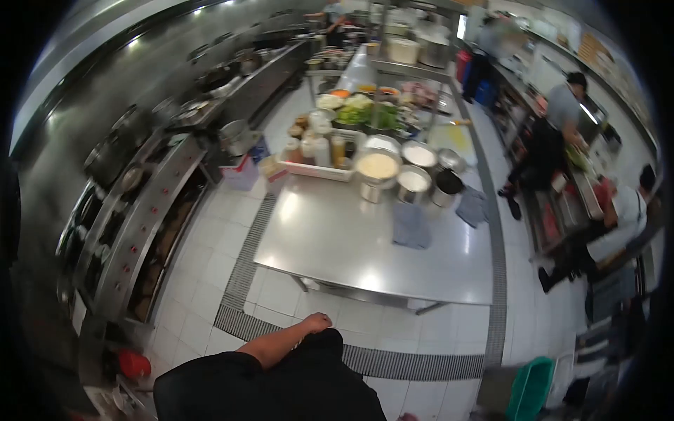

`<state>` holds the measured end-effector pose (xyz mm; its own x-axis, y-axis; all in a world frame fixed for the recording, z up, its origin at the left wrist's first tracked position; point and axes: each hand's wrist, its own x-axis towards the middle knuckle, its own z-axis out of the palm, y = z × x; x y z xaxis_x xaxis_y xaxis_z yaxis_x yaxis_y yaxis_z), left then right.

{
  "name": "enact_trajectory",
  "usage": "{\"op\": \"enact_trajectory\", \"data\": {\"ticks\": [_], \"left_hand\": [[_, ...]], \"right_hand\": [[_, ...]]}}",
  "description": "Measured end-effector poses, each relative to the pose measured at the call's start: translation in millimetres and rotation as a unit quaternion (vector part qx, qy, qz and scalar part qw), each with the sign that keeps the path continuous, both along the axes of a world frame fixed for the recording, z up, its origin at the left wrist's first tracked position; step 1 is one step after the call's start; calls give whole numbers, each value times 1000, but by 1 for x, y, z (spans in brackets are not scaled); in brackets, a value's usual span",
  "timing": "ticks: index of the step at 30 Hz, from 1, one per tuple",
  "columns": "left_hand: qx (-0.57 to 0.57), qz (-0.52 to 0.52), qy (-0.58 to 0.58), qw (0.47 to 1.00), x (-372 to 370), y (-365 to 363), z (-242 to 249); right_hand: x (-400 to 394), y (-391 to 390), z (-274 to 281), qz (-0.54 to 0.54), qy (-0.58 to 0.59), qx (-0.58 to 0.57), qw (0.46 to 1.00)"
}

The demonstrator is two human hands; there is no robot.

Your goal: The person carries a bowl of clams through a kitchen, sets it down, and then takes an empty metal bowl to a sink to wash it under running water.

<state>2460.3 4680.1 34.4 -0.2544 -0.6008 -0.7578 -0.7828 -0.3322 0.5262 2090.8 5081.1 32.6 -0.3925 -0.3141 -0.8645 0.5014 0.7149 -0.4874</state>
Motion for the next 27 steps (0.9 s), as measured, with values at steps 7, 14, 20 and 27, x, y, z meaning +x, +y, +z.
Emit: {"op": "enact_trajectory", "data": {"ticks": [7,14,20,27], "left_hand": [[-33,-109,9,993,-94,33,-8],[-118,-297,167,933,-299,38,47],[-100,-408,271,866,-515,19,101],[-159,-469,268,826,-675,-39,125]], "right_hand": [[-95,-37,23,-84,115,-75,987],[-117,-23,3,-80,42,-24,996],[-152,73,17,-104,107,27,988],[-221,52,80,-358,59,-16,932]]}}
